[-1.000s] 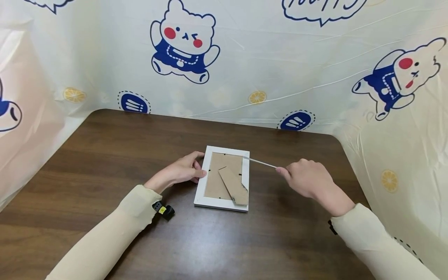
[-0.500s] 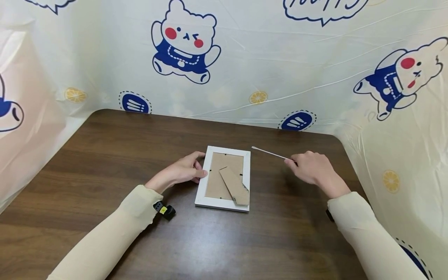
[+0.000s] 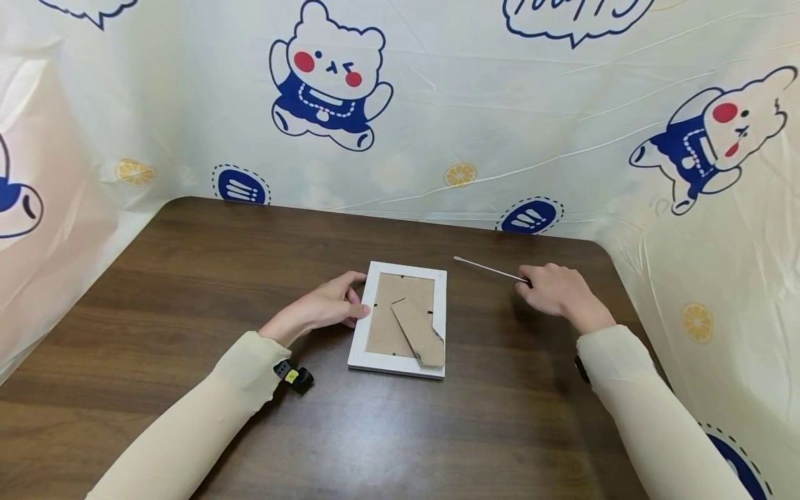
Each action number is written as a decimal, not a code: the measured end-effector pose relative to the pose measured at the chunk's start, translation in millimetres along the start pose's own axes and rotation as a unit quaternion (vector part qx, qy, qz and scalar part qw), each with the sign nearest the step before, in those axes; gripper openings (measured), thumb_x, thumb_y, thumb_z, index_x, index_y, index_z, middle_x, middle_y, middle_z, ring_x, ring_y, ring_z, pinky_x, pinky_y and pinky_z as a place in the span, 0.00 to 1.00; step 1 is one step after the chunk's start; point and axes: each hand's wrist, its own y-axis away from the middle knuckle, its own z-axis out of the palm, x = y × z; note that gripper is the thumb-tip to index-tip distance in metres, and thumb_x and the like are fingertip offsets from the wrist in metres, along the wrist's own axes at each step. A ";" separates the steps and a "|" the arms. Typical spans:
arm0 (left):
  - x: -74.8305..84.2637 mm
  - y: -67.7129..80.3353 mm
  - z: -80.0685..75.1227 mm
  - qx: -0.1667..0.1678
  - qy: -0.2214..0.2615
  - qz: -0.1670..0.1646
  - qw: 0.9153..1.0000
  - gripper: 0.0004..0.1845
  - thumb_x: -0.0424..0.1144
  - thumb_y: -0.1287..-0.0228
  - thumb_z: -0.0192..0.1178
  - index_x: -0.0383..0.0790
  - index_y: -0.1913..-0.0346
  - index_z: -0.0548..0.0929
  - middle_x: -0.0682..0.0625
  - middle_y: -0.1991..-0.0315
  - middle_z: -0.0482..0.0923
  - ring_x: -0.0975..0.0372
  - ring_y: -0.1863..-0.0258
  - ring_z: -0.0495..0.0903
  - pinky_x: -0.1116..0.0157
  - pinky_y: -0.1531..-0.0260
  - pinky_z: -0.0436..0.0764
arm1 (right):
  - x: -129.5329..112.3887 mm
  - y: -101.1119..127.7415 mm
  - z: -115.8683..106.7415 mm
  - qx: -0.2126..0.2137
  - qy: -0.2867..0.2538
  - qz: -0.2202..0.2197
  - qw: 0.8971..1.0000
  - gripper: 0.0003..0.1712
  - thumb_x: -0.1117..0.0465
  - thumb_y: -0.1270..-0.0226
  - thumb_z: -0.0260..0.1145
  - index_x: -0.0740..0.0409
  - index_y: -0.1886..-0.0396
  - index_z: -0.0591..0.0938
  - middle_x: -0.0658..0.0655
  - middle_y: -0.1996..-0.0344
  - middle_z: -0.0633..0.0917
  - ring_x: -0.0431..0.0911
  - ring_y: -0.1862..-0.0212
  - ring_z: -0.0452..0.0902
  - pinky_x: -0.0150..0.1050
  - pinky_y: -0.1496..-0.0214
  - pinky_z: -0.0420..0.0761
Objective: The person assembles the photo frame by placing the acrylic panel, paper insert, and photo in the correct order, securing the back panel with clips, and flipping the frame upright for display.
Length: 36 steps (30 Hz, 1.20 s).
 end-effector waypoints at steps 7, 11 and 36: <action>0.1 0.1 0.1 0.000 0.006 0.001 1.000 0.41 0.33 0.28 0.67 0.38 0.18 0.60 0.41 0.57 0.77 0.55 0.61 0.85 0.60 0.56 0.90 | 3.8 -8.1 3.4 0.000 0.000 -0.007 1.000 0.06 0.55 0.26 0.59 0.51 0.60 0.81 0.54 0.69 0.83 0.52 0.66 0.78 0.53 0.66 0.78; -1.0 -0.4 -0.1 0.000 0.008 0.003 1.000 0.41 0.33 0.28 0.67 0.37 0.18 0.60 0.41 0.58 0.77 0.55 0.61 0.84 0.60 0.57 0.90 | 5.0 -11.4 6.0 0.029 0.004 -0.036 0.999 0.09 0.57 0.26 0.63 0.54 0.56 0.86 0.56 0.60 0.86 0.56 0.59 0.82 0.62 0.58 0.83; -0.1 0.5 -0.6 -0.002 0.004 0.000 1.000 0.41 0.33 0.28 0.67 0.38 0.18 0.60 0.41 0.57 0.78 0.54 0.61 0.86 0.59 0.56 0.90 | 13.4 -24.4 14.8 0.083 -0.031 -0.094 0.992 0.12 0.73 0.33 0.74 0.66 0.51 0.89 0.63 0.57 0.88 0.61 0.52 0.85 0.63 0.46 0.84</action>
